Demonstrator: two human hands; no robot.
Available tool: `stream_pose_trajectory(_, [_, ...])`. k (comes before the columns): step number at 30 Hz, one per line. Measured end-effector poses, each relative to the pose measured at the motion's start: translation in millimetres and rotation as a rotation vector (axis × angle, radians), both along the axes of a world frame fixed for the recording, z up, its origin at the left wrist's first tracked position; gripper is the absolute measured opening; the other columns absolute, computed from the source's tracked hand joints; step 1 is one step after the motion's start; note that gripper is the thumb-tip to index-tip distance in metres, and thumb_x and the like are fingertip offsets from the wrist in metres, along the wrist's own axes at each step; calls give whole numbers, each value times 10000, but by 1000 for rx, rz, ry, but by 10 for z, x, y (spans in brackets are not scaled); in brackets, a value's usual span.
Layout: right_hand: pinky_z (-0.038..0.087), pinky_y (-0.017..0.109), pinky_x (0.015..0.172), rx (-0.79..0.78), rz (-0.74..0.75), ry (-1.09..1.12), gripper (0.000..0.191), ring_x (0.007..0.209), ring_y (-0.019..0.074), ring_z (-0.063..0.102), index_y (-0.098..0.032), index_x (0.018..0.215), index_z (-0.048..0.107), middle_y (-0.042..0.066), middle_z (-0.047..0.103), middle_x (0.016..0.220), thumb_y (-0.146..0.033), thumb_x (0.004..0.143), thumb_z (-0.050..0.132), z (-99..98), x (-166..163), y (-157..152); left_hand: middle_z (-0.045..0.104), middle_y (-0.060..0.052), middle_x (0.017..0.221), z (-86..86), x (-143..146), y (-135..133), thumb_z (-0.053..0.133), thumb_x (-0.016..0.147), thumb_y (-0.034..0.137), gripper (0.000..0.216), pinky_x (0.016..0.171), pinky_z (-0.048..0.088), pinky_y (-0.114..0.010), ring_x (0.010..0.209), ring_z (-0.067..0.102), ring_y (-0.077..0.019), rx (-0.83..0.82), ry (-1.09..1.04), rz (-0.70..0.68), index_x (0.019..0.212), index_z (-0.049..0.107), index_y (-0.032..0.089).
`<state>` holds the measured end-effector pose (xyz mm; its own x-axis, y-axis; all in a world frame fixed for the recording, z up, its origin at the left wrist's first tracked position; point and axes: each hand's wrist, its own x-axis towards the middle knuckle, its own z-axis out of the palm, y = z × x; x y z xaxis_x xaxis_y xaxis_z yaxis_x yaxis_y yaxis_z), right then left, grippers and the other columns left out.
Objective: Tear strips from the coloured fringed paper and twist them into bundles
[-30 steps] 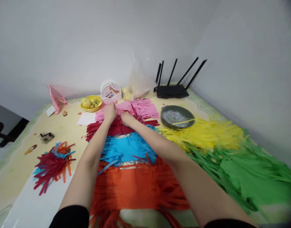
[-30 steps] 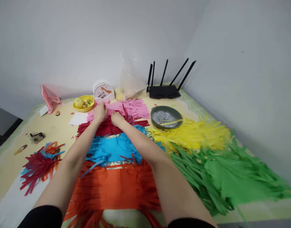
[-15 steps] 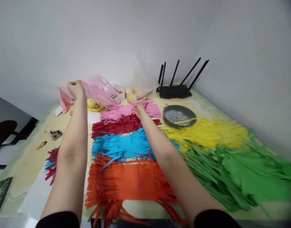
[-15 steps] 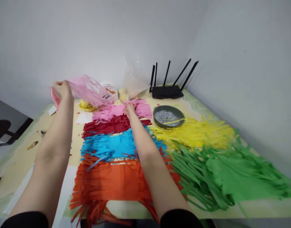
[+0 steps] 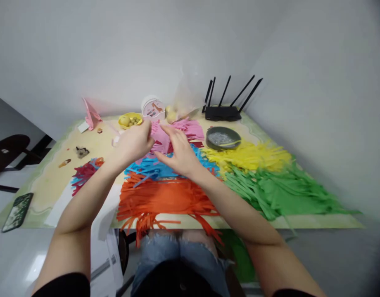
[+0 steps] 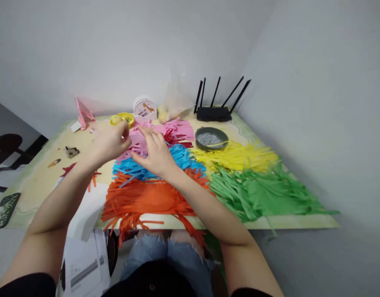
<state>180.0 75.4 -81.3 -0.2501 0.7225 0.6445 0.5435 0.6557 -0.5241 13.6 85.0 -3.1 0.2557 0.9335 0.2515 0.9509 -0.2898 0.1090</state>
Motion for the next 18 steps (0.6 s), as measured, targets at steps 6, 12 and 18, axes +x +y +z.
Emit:
stream_pose_trajectory(6, [475,295,754,-285,-19,-181,205,764,201,645,-158,953,715,59,742,855,-186,842,545,169,281,-416,616,-16,765,-101,-84,-480,580,758,129,144,707,451,-294,729,583,-188,-110,-243,-239,894,609,163])
stream_pose_trajectory(12, [351,240,577,-160,3,-102,94,594,128,517,-179,737,654,-20,614,640,-204,783,576,428,709,-738,635,-3,720,-170,-122,-608,518,775,195,148,636,443,-247,662,568,-143,-249,-519,-391,772,658,148])
stream_pose_trajectory(18, [495,275,655,-235,143,129,118,702,155,631,-194,866,684,0,686,792,-228,818,582,435,906,-874,703,-34,883,-121,-121,-777,506,740,164,254,717,533,-250,823,659,-172,-210,-639,-398,919,686,144])
